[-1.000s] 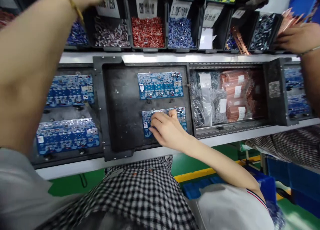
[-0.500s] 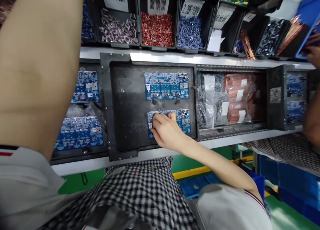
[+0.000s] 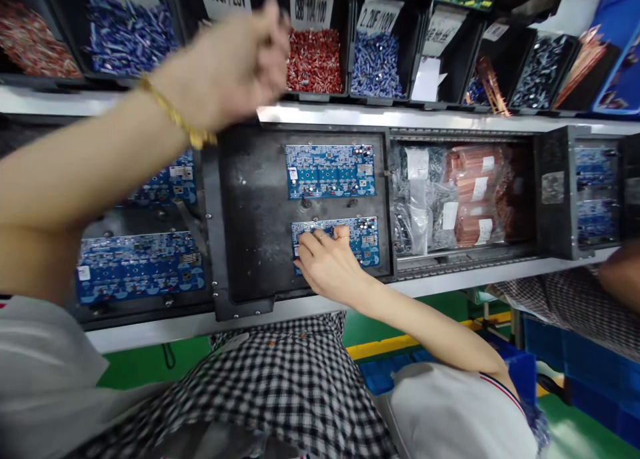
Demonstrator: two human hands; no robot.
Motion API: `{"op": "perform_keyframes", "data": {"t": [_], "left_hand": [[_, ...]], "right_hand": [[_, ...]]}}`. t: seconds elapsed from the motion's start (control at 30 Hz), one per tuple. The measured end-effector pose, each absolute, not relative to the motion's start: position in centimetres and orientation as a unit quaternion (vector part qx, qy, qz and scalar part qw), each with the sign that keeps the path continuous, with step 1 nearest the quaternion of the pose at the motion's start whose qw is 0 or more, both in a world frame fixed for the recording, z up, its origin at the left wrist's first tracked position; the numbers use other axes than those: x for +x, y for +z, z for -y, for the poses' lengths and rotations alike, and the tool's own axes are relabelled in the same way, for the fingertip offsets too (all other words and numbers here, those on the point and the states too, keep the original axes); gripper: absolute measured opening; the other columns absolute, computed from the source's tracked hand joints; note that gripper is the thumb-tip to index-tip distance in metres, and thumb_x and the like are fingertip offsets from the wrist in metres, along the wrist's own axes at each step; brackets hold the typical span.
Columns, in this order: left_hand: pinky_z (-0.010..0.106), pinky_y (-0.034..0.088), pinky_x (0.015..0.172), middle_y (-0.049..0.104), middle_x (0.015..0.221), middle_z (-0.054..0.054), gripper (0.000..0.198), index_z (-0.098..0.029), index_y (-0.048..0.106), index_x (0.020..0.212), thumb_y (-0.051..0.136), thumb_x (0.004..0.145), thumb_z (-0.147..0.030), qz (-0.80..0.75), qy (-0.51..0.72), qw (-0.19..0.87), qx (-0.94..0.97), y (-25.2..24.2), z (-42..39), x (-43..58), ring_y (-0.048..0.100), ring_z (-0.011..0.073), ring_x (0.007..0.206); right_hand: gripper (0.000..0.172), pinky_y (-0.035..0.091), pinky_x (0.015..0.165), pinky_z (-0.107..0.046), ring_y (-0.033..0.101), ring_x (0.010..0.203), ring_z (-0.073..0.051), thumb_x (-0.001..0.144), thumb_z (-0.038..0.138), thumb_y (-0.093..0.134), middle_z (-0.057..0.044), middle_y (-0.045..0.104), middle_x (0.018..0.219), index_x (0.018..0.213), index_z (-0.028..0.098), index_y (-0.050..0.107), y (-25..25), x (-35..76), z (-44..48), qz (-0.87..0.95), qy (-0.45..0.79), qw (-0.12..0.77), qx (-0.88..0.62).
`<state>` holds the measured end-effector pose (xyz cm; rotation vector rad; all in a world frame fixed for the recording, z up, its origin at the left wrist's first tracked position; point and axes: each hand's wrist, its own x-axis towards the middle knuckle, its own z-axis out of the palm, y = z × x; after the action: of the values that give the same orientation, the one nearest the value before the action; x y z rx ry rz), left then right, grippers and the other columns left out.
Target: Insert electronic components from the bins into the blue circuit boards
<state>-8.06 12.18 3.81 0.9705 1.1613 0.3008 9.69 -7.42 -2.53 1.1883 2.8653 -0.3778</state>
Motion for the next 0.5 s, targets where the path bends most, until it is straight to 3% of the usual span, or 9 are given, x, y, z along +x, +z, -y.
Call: {"op": "perform_keyframes", "data": {"t": [0.03,0.1,0.17,0.27,0.4,0.5], "left_hand": [[0.011,0.036,0.055,0.043,0.057,-0.008,0.050,0.000,0.056,0.073,0.036,0.096,-0.040,-0.514,0.198,0.731,0.402,3.0,-11.2,-7.4,0.041,-0.0009,0.046],[0.008,0.018,0.044,0.036,0.051,-0.008,0.045,-0.009,0.050,0.064,0.027,0.100,-0.024,-0.486,0.279,0.767,0.311,1.3,-7.9,-6.2,0.026,-0.0011,0.043],[0.012,0.016,0.042,0.036,0.050,-0.007,0.035,-0.011,0.047,0.066,0.041,0.098,-0.025,-0.474,0.265,0.804,0.242,-0.2,-3.9,-5.6,0.024,-0.0007,0.038],[0.014,0.018,0.040,0.037,0.053,-0.005,0.033,-0.011,0.049,0.070,0.047,0.095,-0.033,-0.480,0.226,0.821,0.211,-1.3,0.7,-5.6,0.026,0.0000,0.038],[0.015,0.018,0.041,0.039,0.054,-0.004,0.034,-0.011,0.049,0.069,0.047,0.095,-0.033,-0.471,0.251,0.810,0.242,-1.2,3.0,-4.8,0.027,0.0004,0.040],[0.014,0.019,0.041,0.042,0.055,-0.003,0.035,-0.011,0.049,0.066,0.048,0.095,-0.031,-0.451,0.272,0.807,0.268,-0.7,3.6,-3.2,0.028,0.0007,0.042]], "right_hand": [[0.021,0.018,0.070,-0.036,0.051,0.080,-0.020,0.092,0.023,0.044,-0.008,0.066,0.091,0.081,0.013,0.061,-2.6,9.6,7.7,-0.921,-0.106,0.007,0.375],[0.022,0.017,0.070,-0.036,0.051,0.079,-0.020,0.092,0.023,0.045,-0.008,0.066,0.087,0.079,0.014,0.061,-2.7,9.4,8.0,-0.925,-0.084,0.006,0.370],[0.025,0.017,0.070,-0.036,0.053,0.077,-0.020,0.092,0.025,0.047,-0.007,0.067,0.081,0.074,0.014,0.061,-2.7,9.6,8.0,-0.924,-0.084,-0.001,0.374],[0.030,0.021,0.071,-0.034,0.057,0.072,-0.016,0.093,0.032,0.049,-0.003,0.068,0.074,0.071,0.016,0.060,-2.2,10.5,6.9,-0.889,-0.168,-0.073,0.420],[0.015,0.029,0.075,-0.032,0.064,0.080,-0.016,0.089,0.030,0.055,-0.002,0.073,0.088,0.084,0.019,0.064,-0.7,11.8,5.3,-0.790,-0.241,-0.213,0.522],[0.011,0.032,0.076,-0.032,0.065,0.081,-0.017,0.086,0.026,0.056,-0.002,0.072,0.086,0.082,0.019,0.063,0.7,12.3,5.2,-0.782,-0.228,-0.255,0.521]]}}
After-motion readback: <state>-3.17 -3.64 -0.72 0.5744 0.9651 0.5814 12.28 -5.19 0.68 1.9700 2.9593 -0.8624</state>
